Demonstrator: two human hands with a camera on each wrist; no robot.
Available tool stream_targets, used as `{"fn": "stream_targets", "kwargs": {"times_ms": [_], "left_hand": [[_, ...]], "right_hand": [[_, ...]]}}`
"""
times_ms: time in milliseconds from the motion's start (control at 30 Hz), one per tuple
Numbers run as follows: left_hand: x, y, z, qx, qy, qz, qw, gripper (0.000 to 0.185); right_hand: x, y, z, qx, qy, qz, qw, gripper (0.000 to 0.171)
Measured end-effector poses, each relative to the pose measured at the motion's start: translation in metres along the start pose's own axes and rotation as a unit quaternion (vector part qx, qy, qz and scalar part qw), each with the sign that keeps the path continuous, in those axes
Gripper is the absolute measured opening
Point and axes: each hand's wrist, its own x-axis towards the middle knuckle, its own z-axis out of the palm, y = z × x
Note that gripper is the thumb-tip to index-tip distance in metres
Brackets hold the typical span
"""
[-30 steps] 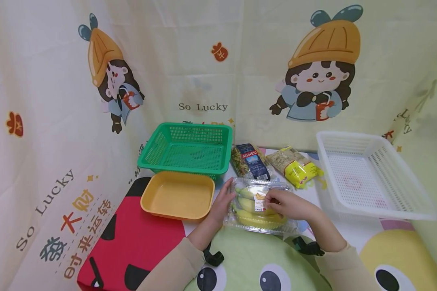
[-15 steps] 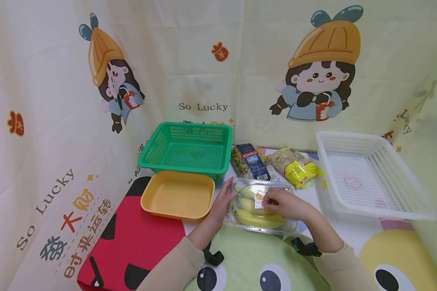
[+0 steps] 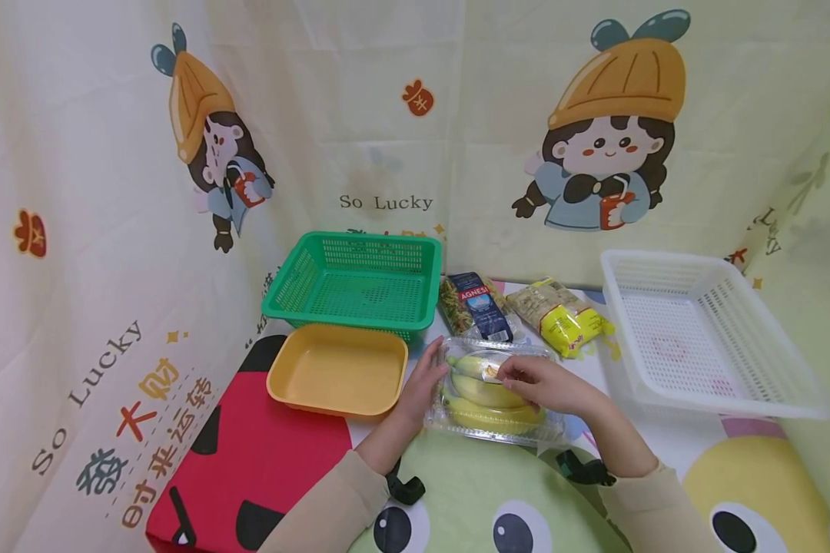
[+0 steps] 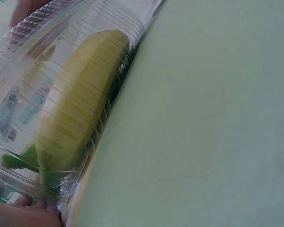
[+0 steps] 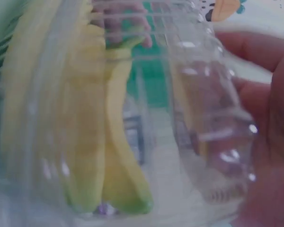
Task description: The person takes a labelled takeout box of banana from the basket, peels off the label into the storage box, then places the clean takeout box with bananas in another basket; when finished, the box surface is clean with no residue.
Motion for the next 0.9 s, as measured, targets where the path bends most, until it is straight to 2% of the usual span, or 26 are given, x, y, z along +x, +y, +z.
{"fn": "stream_targets", "kwargs": {"times_ms": [133, 267, 433, 600, 767, 900], "left_hand": [[-0.003, 0.005, 0.001, 0.0, -0.004, -0.002, 1.0, 0.062], [-0.001, 0.003, 0.0, -0.002, -0.006, -0.001, 1.0, 0.062], [0.008, -0.014, -0.005, -0.004, -0.004, 0.001, 1.0, 0.062], [0.013, -0.025, -0.007, 0.003, 0.007, 0.007, 0.9999, 0.062], [0.012, -0.028, -0.007, 0.007, 0.008, 0.015, 0.9998, 0.061], [0.011, -0.027, -0.007, 0.007, 0.008, 0.016, 0.9998, 0.06]], "right_hand": [[0.001, 0.0, 0.0, -0.051, 0.002, -0.02, 0.999, 0.027], [0.004, 0.0, 0.002, -0.098, 0.027, -0.027, 0.994, 0.04], [0.007, 0.001, 0.005, -0.105, 0.075, 0.002, 0.992, 0.025], [0.008, -0.001, 0.007, -0.077, 0.106, 0.04, 0.991, 0.012], [0.008, 0.0, 0.006, -0.017, 0.093, 0.063, 0.994, 0.014], [0.007, 0.001, 0.004, 0.043, 0.089, 0.074, 0.992, 0.02]]}}
